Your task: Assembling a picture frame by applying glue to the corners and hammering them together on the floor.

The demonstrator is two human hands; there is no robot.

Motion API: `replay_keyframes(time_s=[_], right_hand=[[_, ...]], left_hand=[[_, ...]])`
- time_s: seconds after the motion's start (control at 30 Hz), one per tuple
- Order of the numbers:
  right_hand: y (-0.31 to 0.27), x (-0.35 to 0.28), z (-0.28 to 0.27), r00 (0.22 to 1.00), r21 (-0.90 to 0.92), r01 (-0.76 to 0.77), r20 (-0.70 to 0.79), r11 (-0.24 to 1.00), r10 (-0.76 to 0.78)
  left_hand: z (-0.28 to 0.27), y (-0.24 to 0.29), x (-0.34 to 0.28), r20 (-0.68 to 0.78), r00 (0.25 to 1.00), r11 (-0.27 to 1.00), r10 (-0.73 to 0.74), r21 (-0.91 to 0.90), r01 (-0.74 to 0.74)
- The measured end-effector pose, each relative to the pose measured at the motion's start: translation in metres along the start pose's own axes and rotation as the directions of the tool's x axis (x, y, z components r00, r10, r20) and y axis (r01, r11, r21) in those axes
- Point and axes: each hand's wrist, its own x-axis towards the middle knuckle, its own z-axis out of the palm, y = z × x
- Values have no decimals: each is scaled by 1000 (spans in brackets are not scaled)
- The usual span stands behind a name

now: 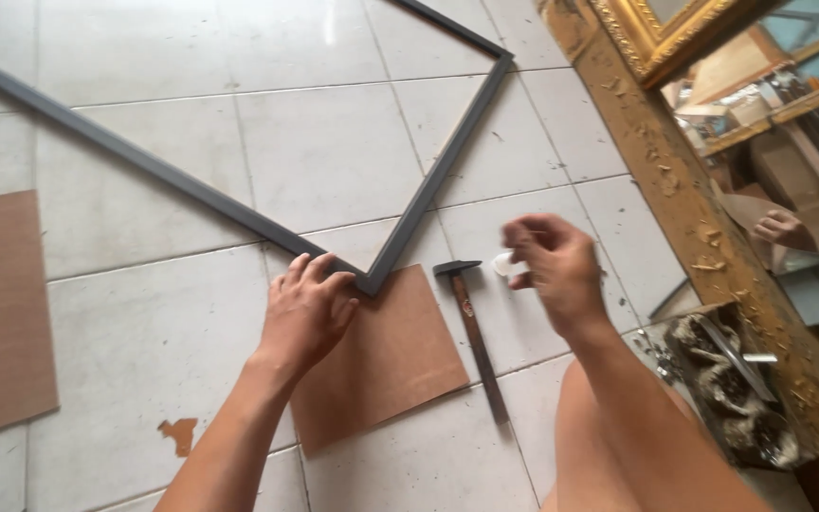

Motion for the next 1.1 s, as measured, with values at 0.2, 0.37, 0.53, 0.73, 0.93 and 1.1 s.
replay_keyframes(time_s=[0.2, 0.37, 0.53, 0.73, 0.93, 1.1], right_hand=[[13, 12, 74, 865, 8, -168, 481, 986, 144], [45, 11, 106, 881, -128, -54, 461, 990, 108], [97, 25, 124, 768, -282, 551, 538, 785, -346], [139, 38, 134, 691, -387, 713, 533, 585, -489], [118, 22, 134, 719, -352, 684, 475, 639, -507], [76, -2, 131, 853, -159, 416, 409, 895, -324]], left_hand=[[-12, 6, 0, 99, 995, 999, -15, -37, 19], [-14, 6, 1, 105, 994, 1000, -5, -16, 7], [-19, 13, 6, 93, 996, 1000, -2, -26, 5], [-26, 16, 2, 94, 996, 998, 0, -58, 6], [-6, 11, 5, -60, 998, 995, -12, -100, 6], [-19, 27, 11, -156, 969, 857, -192, -507, 88]])
